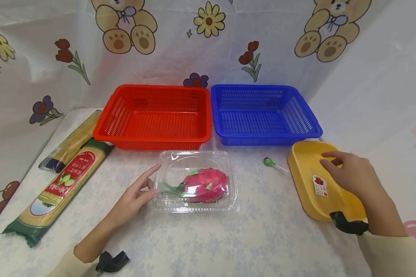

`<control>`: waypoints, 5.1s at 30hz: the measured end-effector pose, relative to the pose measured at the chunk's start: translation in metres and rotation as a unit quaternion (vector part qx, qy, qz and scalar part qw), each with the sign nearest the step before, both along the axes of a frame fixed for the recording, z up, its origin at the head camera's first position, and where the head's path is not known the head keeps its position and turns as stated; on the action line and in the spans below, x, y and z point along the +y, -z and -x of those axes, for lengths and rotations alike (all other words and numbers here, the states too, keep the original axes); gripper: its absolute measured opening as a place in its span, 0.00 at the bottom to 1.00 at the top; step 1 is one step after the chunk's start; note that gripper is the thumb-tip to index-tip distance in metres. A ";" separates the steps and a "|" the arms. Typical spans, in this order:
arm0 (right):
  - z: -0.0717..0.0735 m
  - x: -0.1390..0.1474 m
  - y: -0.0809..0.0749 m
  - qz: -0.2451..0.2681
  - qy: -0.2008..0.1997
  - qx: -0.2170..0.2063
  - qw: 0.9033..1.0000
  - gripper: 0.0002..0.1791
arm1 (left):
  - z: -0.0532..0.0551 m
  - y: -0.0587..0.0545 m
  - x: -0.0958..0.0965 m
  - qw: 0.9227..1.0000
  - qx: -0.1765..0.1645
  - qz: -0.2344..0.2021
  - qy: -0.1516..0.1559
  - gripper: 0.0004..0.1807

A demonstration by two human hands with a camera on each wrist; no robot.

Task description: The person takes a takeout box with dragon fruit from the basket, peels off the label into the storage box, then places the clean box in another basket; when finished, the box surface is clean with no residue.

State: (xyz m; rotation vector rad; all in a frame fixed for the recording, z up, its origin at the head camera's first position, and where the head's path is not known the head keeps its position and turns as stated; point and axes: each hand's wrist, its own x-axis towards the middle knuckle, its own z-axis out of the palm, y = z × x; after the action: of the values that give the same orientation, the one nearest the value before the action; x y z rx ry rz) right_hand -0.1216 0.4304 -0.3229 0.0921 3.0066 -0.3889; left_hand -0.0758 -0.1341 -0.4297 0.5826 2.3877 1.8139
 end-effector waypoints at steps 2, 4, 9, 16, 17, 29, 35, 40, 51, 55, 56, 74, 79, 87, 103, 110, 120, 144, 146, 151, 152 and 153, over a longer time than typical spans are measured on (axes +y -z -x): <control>0.005 -0.001 -0.006 -0.002 0.002 0.005 1.000 0.32 | 0.001 0.000 -0.001 1.000 0.002 0.001 -0.002 0.36; 0.012 -0.002 -0.010 0.007 0.007 0.015 1.000 0.32 | 0.001 0.000 -0.001 1.000 0.004 0.003 -0.004 0.36; 0.037 0.005 -0.011 0.072 0.003 0.000 0.997 0.35 | 0.001 0.002 -0.002 1.000 0.004 0.005 -0.005 0.37; 0.069 0.023 0.003 0.228 0.045 -0.047 0.971 0.40 | 0.001 0.002 -0.001 1.000 -0.004 0.000 -0.001 0.37; 0.071 0.026 0.006 0.252 0.054 -0.054 0.965 0.38 | 0.001 0.002 -0.001 1.000 -0.006 -0.001 0.000 0.37; 0.085 0.036 0.029 0.573 0.148 -0.088 0.801 0.24 | 0.000 0.001 0.001 1.000 -0.009 -0.008 -0.002 0.36; 0.084 0.032 0.039 0.652 0.177 -0.056 0.736 0.26 | -0.001 0.000 0.003 1.000 -0.014 -0.019 -0.007 0.37; 0.086 0.028 0.041 0.669 0.173 -0.030 0.722 0.23 | 0.001 -0.003 0.007 0.999 -0.010 -0.040 -0.016 0.38; 0.089 0.027 0.044 0.645 0.188 -0.017 0.741 0.26 | 0.009 -0.020 0.030 0.982 -0.017 -0.186 -0.037 0.36; 0.088 0.028 0.046 0.641 0.192 -0.018 0.743 0.29 | 0.010 -0.026 0.035 0.975 -0.020 -0.216 -0.046 0.34; 0.088 0.029 0.047 0.641 0.191 -0.018 0.743 0.29 | 0.010 -0.027 0.036 0.974 -0.020 -0.219 -0.045 0.33; 0.088 0.027 0.045 0.660 0.173 -0.018 0.731 0.24 | 0.029 -0.071 0.044 0.953 0.039 -0.295 -0.060 0.30; 0.087 0.028 0.047 0.657 0.171 -0.014 0.734 0.24 | 0.044 -0.081 0.051 0.947 0.049 -0.311 -0.068 0.30; 0.085 0.029 0.049 0.642 0.175 -0.004 0.747 0.27 | 0.076 -0.093 0.071 0.929 0.033 -0.357 -0.093 0.30; 0.084 0.028 0.051 0.647 0.183 -0.009 0.740 0.28 | 0.150 -0.099 0.123 0.916 0.015 -0.377 -0.140 0.27; 0.085 0.030 0.050 0.640 0.178 -0.003 0.747 0.28 | 0.175 -0.103 0.157 0.918 -0.005 -0.367 -0.152 0.27; 0.083 0.034 0.050 0.649 0.180 -0.002 0.739 0.27 | 0.209 -0.096 0.212 0.925 -0.007 -0.333 -0.182 0.27; 0.087 0.033 0.046 0.648 0.183 0.018 0.739 0.27 | 0.253 -0.073 0.274 0.970 -0.029 -0.110 -0.214 0.30; 0.086 0.033 0.045 0.650 0.180 0.018 0.738 0.27 | 0.253 -0.074 0.275 0.976 -0.034 -0.084 -0.198 0.30; 0.087 0.031 0.047 0.655 0.170 0.013 0.736 0.25 | 0.252 -0.074 0.275 0.984 -0.076 -0.042 -0.155 0.32; 0.087 0.030 0.048 0.655 0.170 0.014 0.736 0.25 | 0.252 -0.074 0.274 0.984 -0.086 -0.037 -0.154 0.32; 0.087 0.030 0.048 0.655 0.170 0.015 0.736 0.25 | 0.252 -0.075 0.274 0.983 -0.092 -0.025 -0.156 0.32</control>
State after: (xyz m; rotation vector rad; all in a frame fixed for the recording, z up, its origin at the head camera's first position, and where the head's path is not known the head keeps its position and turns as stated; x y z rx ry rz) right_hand -0.2089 0.4603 -0.3705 0.4732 1.9829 -2.3281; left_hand -0.3275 0.1401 -0.3552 0.0378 2.4192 1.9481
